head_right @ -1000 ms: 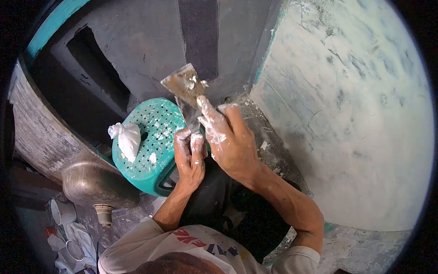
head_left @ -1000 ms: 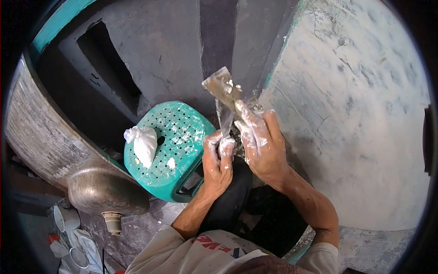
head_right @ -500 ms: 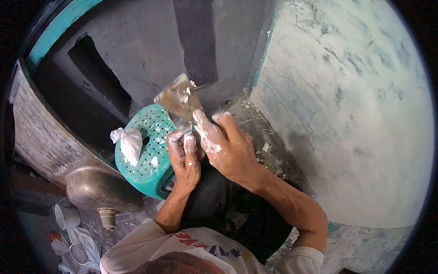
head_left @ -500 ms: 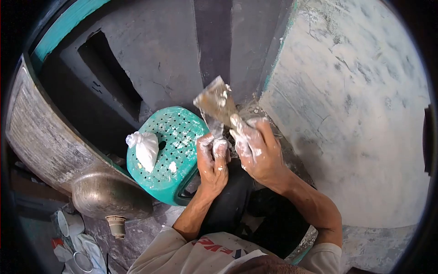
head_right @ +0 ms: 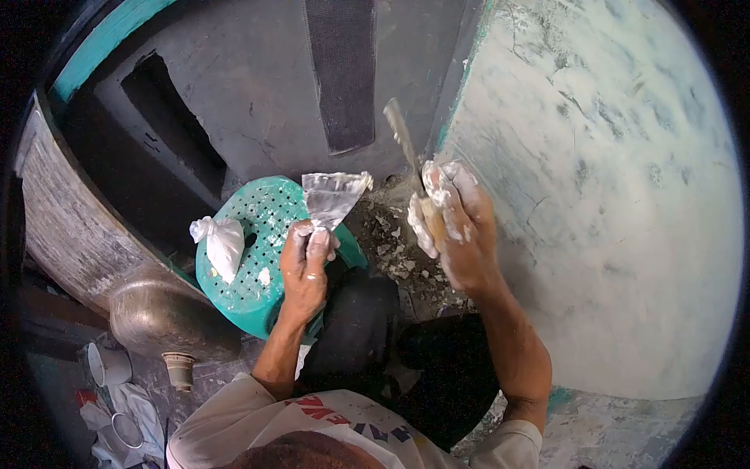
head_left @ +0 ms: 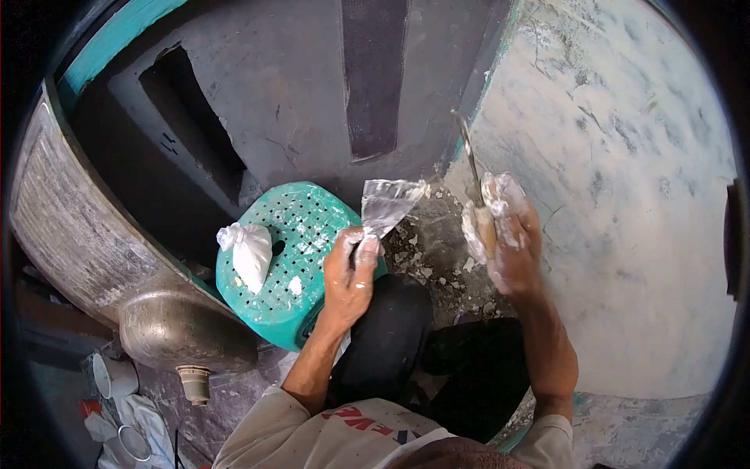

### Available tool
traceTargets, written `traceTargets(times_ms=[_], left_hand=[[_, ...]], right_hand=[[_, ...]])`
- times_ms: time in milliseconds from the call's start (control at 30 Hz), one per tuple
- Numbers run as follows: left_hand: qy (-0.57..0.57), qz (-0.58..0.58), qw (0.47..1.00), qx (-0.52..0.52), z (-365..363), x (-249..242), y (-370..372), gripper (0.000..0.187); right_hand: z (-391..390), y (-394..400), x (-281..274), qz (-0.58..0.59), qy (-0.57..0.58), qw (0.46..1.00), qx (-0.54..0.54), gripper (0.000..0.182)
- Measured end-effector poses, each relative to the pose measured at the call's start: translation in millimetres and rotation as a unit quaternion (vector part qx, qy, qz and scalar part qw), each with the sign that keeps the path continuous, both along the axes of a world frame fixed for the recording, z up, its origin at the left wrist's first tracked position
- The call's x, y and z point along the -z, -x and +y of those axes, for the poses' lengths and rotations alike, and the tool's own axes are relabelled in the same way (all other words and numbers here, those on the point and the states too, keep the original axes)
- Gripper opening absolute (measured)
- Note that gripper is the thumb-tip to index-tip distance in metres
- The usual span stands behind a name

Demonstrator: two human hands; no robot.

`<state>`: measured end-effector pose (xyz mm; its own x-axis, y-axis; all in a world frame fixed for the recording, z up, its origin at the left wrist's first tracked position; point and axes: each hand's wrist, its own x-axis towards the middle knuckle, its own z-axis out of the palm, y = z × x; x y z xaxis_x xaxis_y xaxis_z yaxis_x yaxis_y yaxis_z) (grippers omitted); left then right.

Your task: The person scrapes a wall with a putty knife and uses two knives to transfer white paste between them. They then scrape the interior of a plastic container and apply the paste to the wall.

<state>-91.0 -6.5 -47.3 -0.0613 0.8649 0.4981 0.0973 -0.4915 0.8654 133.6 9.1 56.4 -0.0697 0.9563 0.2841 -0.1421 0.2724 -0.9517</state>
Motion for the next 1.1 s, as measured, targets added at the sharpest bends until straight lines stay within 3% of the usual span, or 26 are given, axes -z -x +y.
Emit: traceTargets(times_ms=[33, 67, 167, 233, 300, 367, 433, 500, 633, 700, 833, 900, 933, 967, 1033, 1100], left_hand=[[0.009, 0.037, 0.999, -0.03, -2.2, -3.2, -6.7, 0.016], [-0.009, 0.061, 0.997, -0.044, -1.6, -2.2, -14.0, 0.014], [-0.061, 0.12, 0.988, -0.075, -2.8, -6.6, -35.0, 0.016], [-0.067, 0.131, 0.986, -0.078, -7.7, -16.2, -45.6, 0.018], [-0.082, 0.126, 0.986, -0.075, -10.7, -21.8, -54.4, 0.02], [-0.098, 0.125, 0.985, -0.074, -12.0, -25.1, -57.5, 0.022], [-0.097, 0.111, 0.986, -0.075, -11.4, -27.4, -58.8, 0.023], [-0.111, 0.109, 0.984, -0.083, -8.3, -24.3, -56.9, 0.023], [-0.148, 0.109, 0.977, -0.106, -5.2, -24.1, -49.0, 0.019], [-0.07, 0.113, 0.983, -0.125, -0.7, -16.8, -36.0, 0.016], [-0.108, 0.13, 0.975, -0.144, 0.1, -7.1, -26.4, 0.016], [-0.089, 0.114, 0.974, -0.172, 2.4, -2.7, -20.2, 0.016], [-0.072, 0.081, 0.98, -0.165, 3.2, -5.7, -16.5, 0.017], [-0.054, 0.047, 0.985, -0.158, 2.7, -8.8, -12.9, 0.019], [-0.062, 0.062, 0.982, -0.166, 1.4, -12.9, -4.8, 0.019], [-0.057, 0.077, 0.986, -0.14, -1.4, -12.1, -3.3, 0.02]], right_hand=[[-0.3, 8.8, -0.2, 0.047, 0.038, 0.998, 0.028, 0.035], [-2.0, 18.8, -8.9, 0.008, 0.023, 0.997, 0.079, 0.03], [-9.3, 29.4, -18.0, -0.022, 0.047, 0.993, 0.102, 0.021], [-12.8, 29.1, -16.0, 0.024, 0.052, 0.995, 0.079, 0.021], [-9.8, 35.7, -9.1, -0.076, -0.015, 0.989, 0.123, 0.028], [-10.4, 35.3, -1.8, -0.093, -0.043, 0.989, 0.105, 0.028], [-7.1, 37.2, 13.6, -0.109, -0.14, 0.979, 0.098, 0.03], [-11.4, 36.1, 19.2, -0.149, -0.125, 0.974, 0.112, 0.027], [-21.4, 38.4, 16.0, -0.105, -0.064, 0.989, 0.082, 0.02], [-22.6, 32.3, 14.8, -0.16, 0.013, 0.987, 0.026, 0.021], [-23.1, 32.5, 18.1, -0.159, -0.039, 0.986, 0.028, 0.019], [-23.1, 31.2, 31.3, -0.184, -0.016, 0.983, -0.026, 0.02], [-24.4, 29.8, 34.8, -0.224, -0.088, 0.97, -0.024, 0.021], [-24.8, 28.5, 35.8, -0.225, -0.089, 0.97, -0.025, 0.021], [-23.6, 29.2, 28.3, -0.114, -0.065, 0.991, 0.021, 0.023], [-21.9, 30.2, 10.3, -0.151, -0.007, 0.986, 0.064, 0.024]])
